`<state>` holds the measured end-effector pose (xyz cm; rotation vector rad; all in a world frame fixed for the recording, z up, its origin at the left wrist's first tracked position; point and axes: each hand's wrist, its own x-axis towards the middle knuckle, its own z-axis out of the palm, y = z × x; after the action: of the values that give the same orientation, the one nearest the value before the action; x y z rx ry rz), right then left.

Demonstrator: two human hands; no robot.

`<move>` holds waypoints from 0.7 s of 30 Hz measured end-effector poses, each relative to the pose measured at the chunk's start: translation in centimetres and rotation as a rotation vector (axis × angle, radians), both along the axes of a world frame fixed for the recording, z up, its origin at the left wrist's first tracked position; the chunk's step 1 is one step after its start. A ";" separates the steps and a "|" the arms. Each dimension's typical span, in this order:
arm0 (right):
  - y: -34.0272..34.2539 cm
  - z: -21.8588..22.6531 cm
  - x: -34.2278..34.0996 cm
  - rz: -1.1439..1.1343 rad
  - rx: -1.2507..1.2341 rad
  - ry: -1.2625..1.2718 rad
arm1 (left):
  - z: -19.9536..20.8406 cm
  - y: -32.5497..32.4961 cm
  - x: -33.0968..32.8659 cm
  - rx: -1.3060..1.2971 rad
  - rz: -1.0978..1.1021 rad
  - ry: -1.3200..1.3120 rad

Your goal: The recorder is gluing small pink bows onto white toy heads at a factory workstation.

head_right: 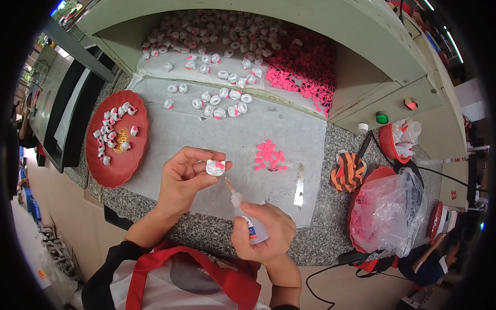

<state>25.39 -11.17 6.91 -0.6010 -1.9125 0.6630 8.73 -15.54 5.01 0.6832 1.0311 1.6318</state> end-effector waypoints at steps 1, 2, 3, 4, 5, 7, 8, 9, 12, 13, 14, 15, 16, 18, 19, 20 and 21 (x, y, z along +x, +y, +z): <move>0.0 0.0 0.0 -0.003 0.000 -0.013 | -0.1 -0.1 -0.1 -0.001 0.008 -0.002; 0.0 0.0 -0.1 -0.002 -0.001 -0.012 | -0.2 -0.1 -0.2 -0.003 0.015 -0.003; 0.0 0.1 -0.2 0.010 -0.026 -0.009 | -0.2 -0.1 -0.2 -0.004 0.017 -0.002; 0.0 0.2 -0.1 0.019 -0.048 -0.009 | -0.1 -0.1 -0.2 0.003 0.014 -0.002; -0.1 0.4 0.0 0.016 -0.047 -0.011 | 0.0 0.0 -0.1 0.009 0.011 -0.002; -0.2 0.5 0.1 0.048 -0.094 -0.009 | 0.0 0.0 -0.1 0.012 0.005 -0.005; -0.2 0.4 0.1 0.050 -0.094 -0.009 | -0.1 0.0 -0.1 0.013 0.001 -0.007; -0.2 0.3 0.0 0.047 -0.103 -0.006 | -0.1 0.0 0.0 0.012 0.002 -0.008; 0.1 0.1 0.2 0.029 -0.125 -0.017 | -0.2 0.2 0.0 0.018 -0.016 -0.017; 0.4 0.2 0.4 0.019 -0.138 -0.028 | -0.1 0.1 0.0 -0.005 -0.011 -0.002; 0.7 0.4 0.5 0.015 -0.136 -0.033 | 0.0 0.1 0.0 -0.027 -0.005 0.012; 1.1 0.8 0.7 -0.052 -0.532 0.100 | -0.1 0.1 -0.1 -0.026 -0.008 0.007; 1.7 1.2 0.9 -0.120 -0.921 0.237 | -0.1 0.1 -0.2 -0.032 0.011 0.013; 4.1 0.5 1.4 -0.128 -0.999 0.215 | -0.4 0.1 -0.2 -0.037 0.024 0.011; 5.2 -0.4 1.7 -0.124 -1.083 0.198 | -0.5 0.1 -0.2 -0.049 0.031 0.008; 5.8 -2.1 2.3 -0.043 -1.085 0.260 | -0.5 0.3 -0.1 -0.055 0.032 0.001; 6.2 -3.6 2.5 -0.049 -1.075 0.258 | -0.5 0.4 -0.1 -0.046 0.026 -0.004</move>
<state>27.87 -5.01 3.30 -1.1336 -1.1782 1.6574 8.67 -15.17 4.49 0.6381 1.0753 1.6269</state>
